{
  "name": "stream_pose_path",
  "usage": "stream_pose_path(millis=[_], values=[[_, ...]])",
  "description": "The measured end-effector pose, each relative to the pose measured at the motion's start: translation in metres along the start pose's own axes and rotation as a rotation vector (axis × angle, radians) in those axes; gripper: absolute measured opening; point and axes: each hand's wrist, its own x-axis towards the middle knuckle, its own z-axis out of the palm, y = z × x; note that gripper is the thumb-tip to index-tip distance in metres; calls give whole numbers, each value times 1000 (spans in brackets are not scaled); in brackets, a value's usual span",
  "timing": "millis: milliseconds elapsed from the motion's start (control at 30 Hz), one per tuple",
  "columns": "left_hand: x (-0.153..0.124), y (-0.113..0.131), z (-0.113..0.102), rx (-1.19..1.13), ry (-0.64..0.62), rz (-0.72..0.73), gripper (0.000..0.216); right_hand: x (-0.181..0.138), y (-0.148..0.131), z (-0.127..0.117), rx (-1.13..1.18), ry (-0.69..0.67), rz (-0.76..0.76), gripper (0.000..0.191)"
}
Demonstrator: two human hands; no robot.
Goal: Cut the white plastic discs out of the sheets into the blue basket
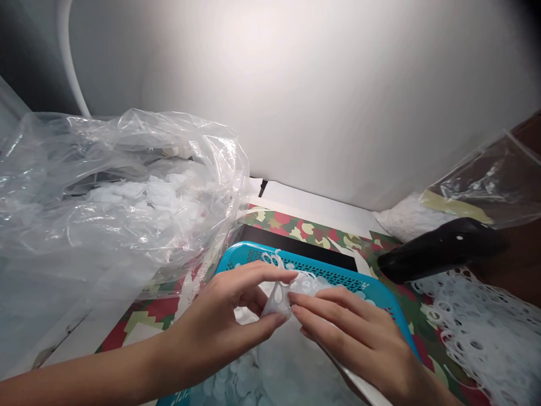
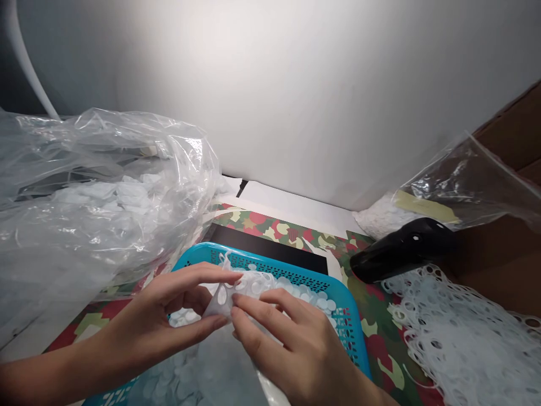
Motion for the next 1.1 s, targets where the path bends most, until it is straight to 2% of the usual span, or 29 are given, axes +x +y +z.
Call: stream_pose_path(millis=[67, 300, 400, 467, 567, 700, 933, 1100], values=[[0, -1, 0, 14, -9, -15, 44, -1, -1, -1, 3, 0, 19, 28], [0, -4, 0, 31, -28, -40, 49, -9, -5, -15, 8, 165, 194, 44], [0, -4, 0, 79, -27, -59, 53, -12, -5, -18, 13, 311, 306, 44], [0, -3, -1, 100, -4, -52, 52, -9, -3, -16, 59, 374, 315, 41], [0, -1, -1, 122, 27, -36, 48, -2, -2, -9, 69, 300, 288, 29], [0, 0, -1, 149, 51, -35, 48, 1, -1, -5, 146, 207, 344, 20], [0, 0, -2, 124, 42, -104, 41, 1, -4, -5, 219, 128, 336, 17], [-1, 0, -4, 124, -31, -64, 31, 6, -3, -3, 223, 85, 305, 22]])
